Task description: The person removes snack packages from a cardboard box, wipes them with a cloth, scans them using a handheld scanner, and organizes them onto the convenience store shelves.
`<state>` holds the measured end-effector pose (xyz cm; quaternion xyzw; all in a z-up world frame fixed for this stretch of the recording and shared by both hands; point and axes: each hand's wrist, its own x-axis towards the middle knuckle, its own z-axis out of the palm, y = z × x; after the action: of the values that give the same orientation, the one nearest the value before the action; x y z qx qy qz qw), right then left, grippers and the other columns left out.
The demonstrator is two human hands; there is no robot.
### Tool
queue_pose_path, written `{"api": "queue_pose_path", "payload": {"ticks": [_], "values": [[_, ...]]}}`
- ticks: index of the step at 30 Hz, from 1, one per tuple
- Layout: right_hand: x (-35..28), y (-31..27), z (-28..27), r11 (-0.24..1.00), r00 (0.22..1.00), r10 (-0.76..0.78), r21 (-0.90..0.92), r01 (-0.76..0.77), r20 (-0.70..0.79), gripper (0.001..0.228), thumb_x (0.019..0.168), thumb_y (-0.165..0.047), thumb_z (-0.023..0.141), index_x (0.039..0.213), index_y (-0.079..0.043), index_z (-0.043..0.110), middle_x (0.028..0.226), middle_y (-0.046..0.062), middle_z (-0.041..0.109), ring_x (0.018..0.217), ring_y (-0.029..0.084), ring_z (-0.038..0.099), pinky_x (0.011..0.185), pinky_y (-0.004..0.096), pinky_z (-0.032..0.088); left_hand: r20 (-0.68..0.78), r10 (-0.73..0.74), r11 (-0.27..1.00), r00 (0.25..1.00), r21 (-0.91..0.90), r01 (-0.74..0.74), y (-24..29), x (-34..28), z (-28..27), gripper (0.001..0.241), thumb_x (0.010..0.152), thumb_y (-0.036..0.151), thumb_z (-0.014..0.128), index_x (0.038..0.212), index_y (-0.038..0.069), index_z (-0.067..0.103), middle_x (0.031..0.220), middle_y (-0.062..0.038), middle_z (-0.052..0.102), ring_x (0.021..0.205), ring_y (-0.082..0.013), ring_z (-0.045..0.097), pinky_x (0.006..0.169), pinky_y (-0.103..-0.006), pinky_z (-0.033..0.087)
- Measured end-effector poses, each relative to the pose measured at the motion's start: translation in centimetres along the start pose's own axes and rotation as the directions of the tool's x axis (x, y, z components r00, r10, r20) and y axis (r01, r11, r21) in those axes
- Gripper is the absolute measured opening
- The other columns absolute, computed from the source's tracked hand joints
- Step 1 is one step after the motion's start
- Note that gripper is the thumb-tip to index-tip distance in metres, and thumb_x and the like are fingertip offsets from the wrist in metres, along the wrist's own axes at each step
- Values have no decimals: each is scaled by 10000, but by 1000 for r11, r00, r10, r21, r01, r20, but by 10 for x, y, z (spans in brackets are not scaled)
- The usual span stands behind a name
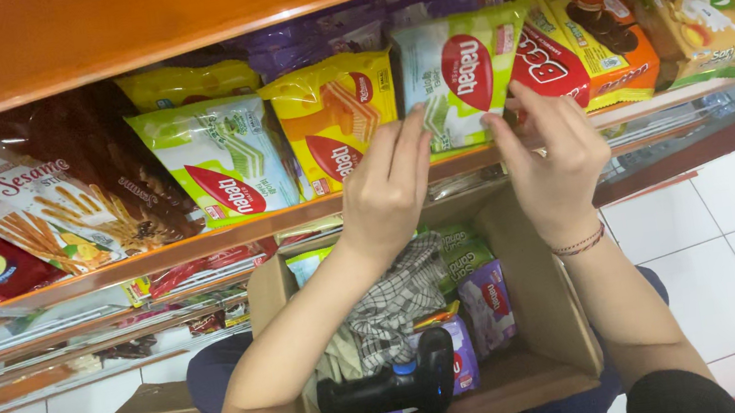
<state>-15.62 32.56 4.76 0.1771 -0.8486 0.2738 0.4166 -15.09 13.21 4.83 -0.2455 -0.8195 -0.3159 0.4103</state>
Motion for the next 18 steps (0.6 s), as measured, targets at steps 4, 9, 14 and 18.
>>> {"api": "queue_pose_path", "payload": {"ticks": [4,9,14,18], "values": [[-2,-5,2,1000,999,-1,29,-1,47,320,941,13,847,1223,18,698,1034,113,701,873,229,658,762,349,545,26,-17,1000,1000,15,17,1,-2,0,290,1005,5,707,1277,-43,622,1042,-132,626,878,-283,692,768,-385,560],[-3,-10,-7,985,992,69,153,-84,101,295,925,21,830,1194,14,711,1046,139,696,796,190,654,715,306,541,74,19,1000,997,6,-19,6,1,-10,249,987,33,710,1222,-14,640,1057,-125,630,908,-282,689,775,-371,565],[-29,1,-37,936,962,135,287,-202,237,289,905,50,797,1183,17,724,1009,103,711,812,149,631,756,262,510,206,18,1000,978,-3,-18,20,-7,-31,236,949,68,751,1167,16,679,997,-95,628,865,-269,671,738,-383,550],[-67,24,-53,775,853,300,412,-480,428,218,970,60,729,1186,29,734,1022,79,715,886,100,643,784,225,512,408,13,999,913,-41,4,31,-26,-33,228,923,111,769,1123,26,702,935,-96,619,828,-283,667,696,-397,539]]}}
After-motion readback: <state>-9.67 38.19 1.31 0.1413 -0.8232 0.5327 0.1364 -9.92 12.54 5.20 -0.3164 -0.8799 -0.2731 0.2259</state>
